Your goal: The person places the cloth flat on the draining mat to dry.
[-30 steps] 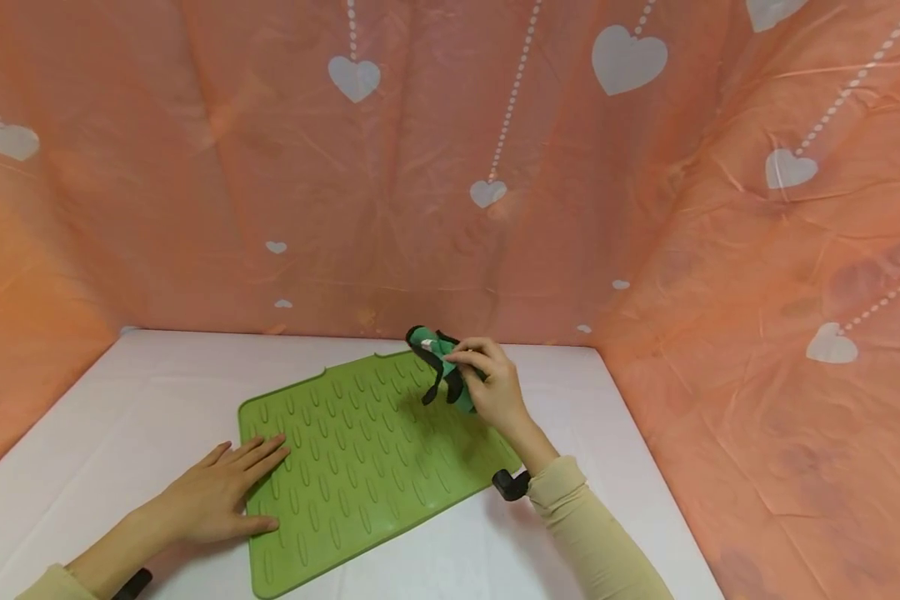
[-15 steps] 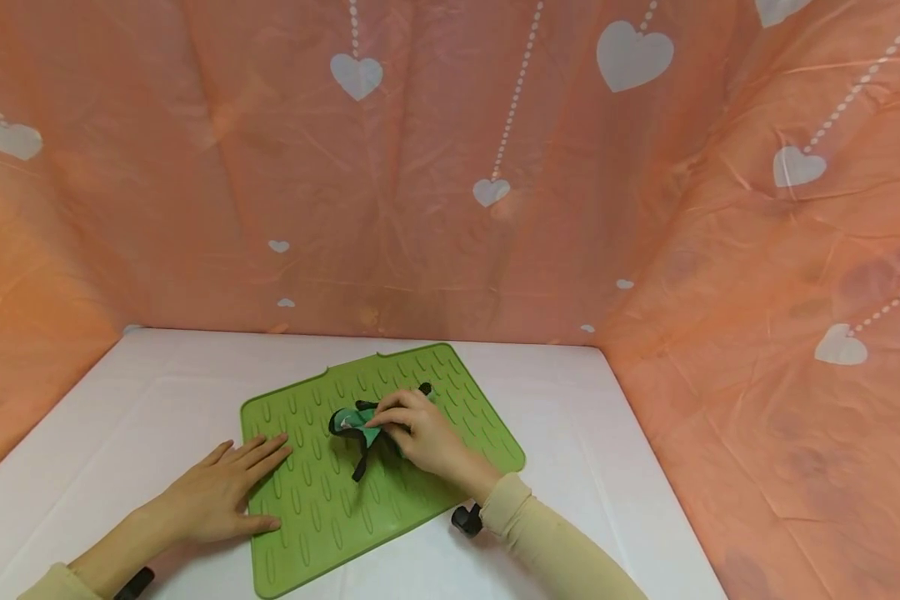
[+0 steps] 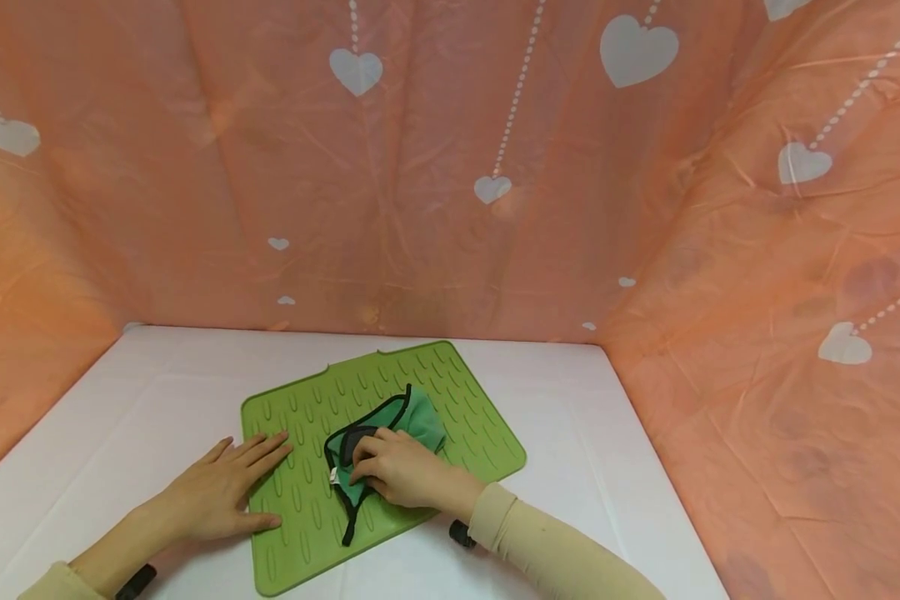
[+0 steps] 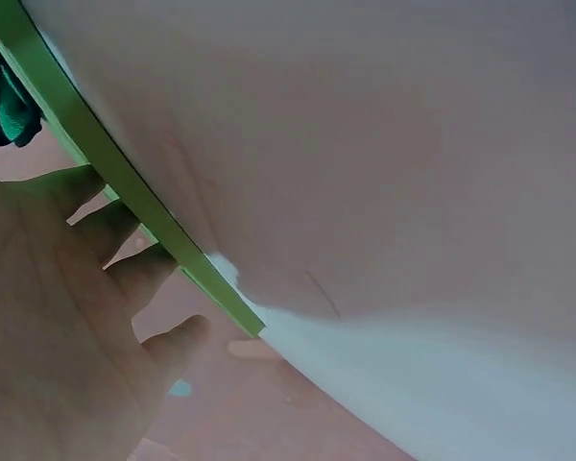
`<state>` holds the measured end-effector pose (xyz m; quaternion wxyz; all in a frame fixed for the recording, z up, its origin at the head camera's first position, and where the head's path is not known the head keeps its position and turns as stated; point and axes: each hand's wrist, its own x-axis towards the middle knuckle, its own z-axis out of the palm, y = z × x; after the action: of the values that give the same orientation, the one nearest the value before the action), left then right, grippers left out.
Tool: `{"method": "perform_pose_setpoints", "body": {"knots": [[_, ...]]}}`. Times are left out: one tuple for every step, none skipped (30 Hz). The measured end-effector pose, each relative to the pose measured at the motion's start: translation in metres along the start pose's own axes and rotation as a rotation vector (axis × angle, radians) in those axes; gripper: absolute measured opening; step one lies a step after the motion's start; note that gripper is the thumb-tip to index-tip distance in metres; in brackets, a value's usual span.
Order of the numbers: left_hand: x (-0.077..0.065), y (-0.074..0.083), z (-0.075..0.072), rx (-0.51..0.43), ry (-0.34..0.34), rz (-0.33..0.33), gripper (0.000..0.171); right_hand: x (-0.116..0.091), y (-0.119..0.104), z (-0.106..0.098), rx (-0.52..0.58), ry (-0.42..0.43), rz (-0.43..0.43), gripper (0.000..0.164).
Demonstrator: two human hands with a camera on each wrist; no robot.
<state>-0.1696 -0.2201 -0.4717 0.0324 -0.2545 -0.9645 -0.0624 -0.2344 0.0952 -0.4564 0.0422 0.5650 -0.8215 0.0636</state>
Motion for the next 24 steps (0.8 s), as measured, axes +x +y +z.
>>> {"method": "perform_pose_setpoints", "body": {"knots": [[0.001,0.0,-0.001,-0.008,-0.009,0.002,0.103,0.0,-0.001,-0.001,0.0,-0.014,0.007,0.018],[0.001,0.0,-0.003,-0.017,-0.022,0.003,0.103,0.0,-0.001,-0.003,0.012,-0.025,0.014,0.018],[0.003,0.0,-0.005,-0.03,-0.036,0.005,0.104,-0.001,-0.001,-0.006,0.034,-0.032,0.022,0.019],[0.005,0.0,-0.007,-0.041,-0.05,0.007,0.104,-0.001,0.0,-0.008,0.061,-0.032,0.03,0.02],[0.007,0.0,-0.009,-0.055,-0.062,0.004,0.104,-0.002,0.001,-0.012,0.097,-0.027,0.039,0.021],[0.01,0.0,-0.012,-0.067,-0.072,0.001,0.103,-0.003,0.002,-0.015,0.137,-0.015,0.044,0.022],[0.013,0.001,-0.014,-0.081,-0.078,-0.002,0.102,-0.004,0.003,-0.018,0.175,0.004,0.053,0.023],[0.016,0.002,-0.017,-0.099,-0.081,-0.012,0.1,-0.005,0.004,-0.021,0.212,0.032,0.061,0.024],[0.019,0.003,-0.019,-0.122,-0.074,-0.022,0.097,-0.006,0.006,-0.023,0.245,0.065,0.072,0.025],[0.023,0.004,-0.02,-0.146,-0.063,-0.033,0.093,-0.007,0.008,-0.025,0.27,0.103,0.082,0.025],[0.028,0.005,-0.021,-0.173,-0.047,-0.043,0.088,-0.007,0.011,-0.027,0.29,0.143,0.091,0.026],[0.032,0.007,-0.022,-0.21,-0.028,-0.052,0.082,-0.008,0.014,-0.028,0.297,0.182,0.1,0.026],[0.037,0.008,-0.022,-0.253,-0.008,-0.064,0.075,-0.008,0.016,-0.029,0.302,0.216,0.115,0.026],[0.042,0.01,-0.022,-0.299,0.009,-0.072,0.068,-0.008,0.019,-0.03,0.308,0.243,0.131,0.026],[0.048,0.011,-0.021,-0.348,0.024,-0.081,0.06,-0.008,0.022,-0.03,0.311,0.259,0.149,0.026],[0.053,0.012,-0.019,-0.399,0.035,-0.087,0.053,-0.008,0.024,-0.031,0.315,0.265,0.169,0.026],[0.057,0.013,-0.018,-0.449,0.041,-0.09,0.047,-0.008,0.026,-0.031,0.324,0.261,0.188,0.026],[0.062,0.014,-0.017,-0.493,0.045,-0.095,0.041,-0.008,0.027,-0.031,0.333,0.251,0.207,0.026],[0.066,0.015,-0.015,-0.529,0.043,-0.098,0.037,-0.007,0.028,-0.031,0.346,0.234,0.224,0.026],[0.07,0.016,-0.013,-0.558,0.042,-0.097,0.033,-0.007,0.029,-0.031,0.356,0.211,0.238,0.027],[0.073,0.016,-0.012,-0.578,0.041,-0.097,0.029,-0.006,0.03,-0.03,0.365,0.187,0.25,0.027],[0.076,0.017,-0.01,-0.594,0.04,-0.094,0.027,-0.005,0.03,-0.03,0.374,0.166,0.257,0.027],[0.078,0.017,-0.009,-0.604,0.04,-0.089,0.024,-0.004,0.03,-0.028,0.376,0.151,0.258,0.027],[0.081,0.018,-0.007,-0.611,0.04,-0.087,0.022,-0.003,0.03,-0.027,0.375,0.135,0.263,0.028]]}}
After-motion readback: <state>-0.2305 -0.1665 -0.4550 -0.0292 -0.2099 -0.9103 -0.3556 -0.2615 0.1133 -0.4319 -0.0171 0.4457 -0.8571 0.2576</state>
